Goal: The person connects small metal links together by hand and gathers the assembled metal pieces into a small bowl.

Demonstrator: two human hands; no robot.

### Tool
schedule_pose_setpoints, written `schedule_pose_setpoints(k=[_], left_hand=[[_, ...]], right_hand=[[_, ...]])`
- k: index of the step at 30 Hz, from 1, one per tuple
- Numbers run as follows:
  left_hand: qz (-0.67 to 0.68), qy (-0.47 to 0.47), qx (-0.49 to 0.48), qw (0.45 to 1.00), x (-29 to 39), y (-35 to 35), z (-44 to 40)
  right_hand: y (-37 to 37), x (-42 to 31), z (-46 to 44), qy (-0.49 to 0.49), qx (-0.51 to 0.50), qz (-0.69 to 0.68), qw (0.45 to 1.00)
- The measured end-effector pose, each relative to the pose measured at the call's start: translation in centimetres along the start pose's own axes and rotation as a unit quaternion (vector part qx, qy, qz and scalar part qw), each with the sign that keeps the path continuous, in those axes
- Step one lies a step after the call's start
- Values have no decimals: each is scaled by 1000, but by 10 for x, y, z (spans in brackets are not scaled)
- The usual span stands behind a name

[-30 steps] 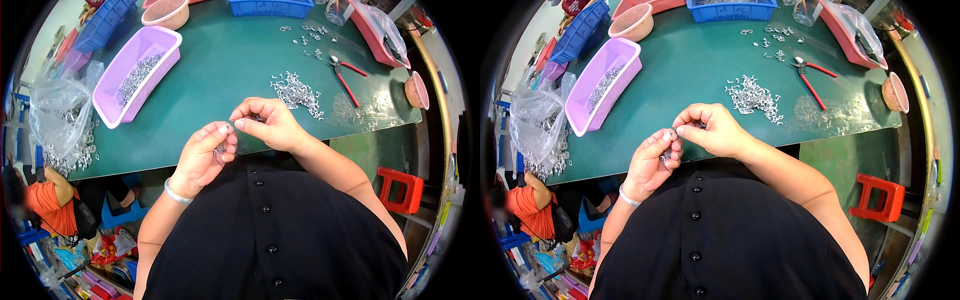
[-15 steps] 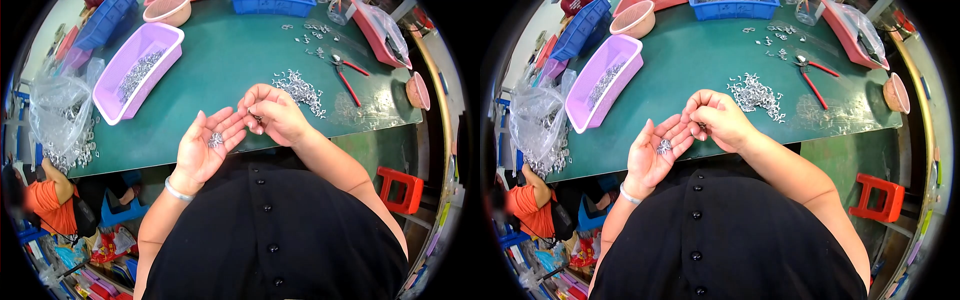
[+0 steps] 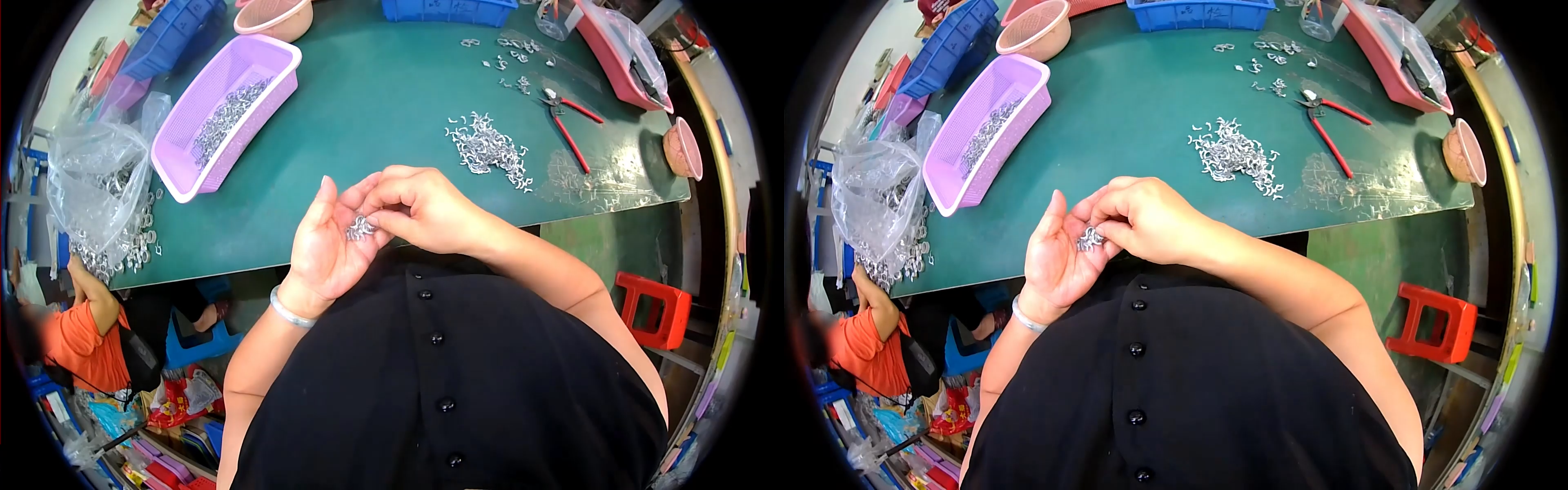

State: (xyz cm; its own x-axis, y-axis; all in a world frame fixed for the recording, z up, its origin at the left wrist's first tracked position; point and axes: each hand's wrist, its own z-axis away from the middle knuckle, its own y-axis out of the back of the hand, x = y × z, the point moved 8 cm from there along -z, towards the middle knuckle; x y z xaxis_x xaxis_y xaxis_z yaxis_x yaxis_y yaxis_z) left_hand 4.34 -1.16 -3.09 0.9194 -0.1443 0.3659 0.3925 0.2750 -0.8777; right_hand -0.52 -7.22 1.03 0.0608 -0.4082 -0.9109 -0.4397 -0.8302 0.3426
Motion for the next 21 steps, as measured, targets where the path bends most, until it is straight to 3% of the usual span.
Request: schedule_pose_setpoints(k=[9,15,21], left_hand=[[-9,-7,-5,1000,1,-3,1],[-74,-7,60,995,2,16,4],[-121,-7,57,991,3,17,4]], right_hand=[[6,6,4,-78,21,-101,992],[14,6,3,-51,42,6,998],[16,6,4,-25,47,-4,999]])
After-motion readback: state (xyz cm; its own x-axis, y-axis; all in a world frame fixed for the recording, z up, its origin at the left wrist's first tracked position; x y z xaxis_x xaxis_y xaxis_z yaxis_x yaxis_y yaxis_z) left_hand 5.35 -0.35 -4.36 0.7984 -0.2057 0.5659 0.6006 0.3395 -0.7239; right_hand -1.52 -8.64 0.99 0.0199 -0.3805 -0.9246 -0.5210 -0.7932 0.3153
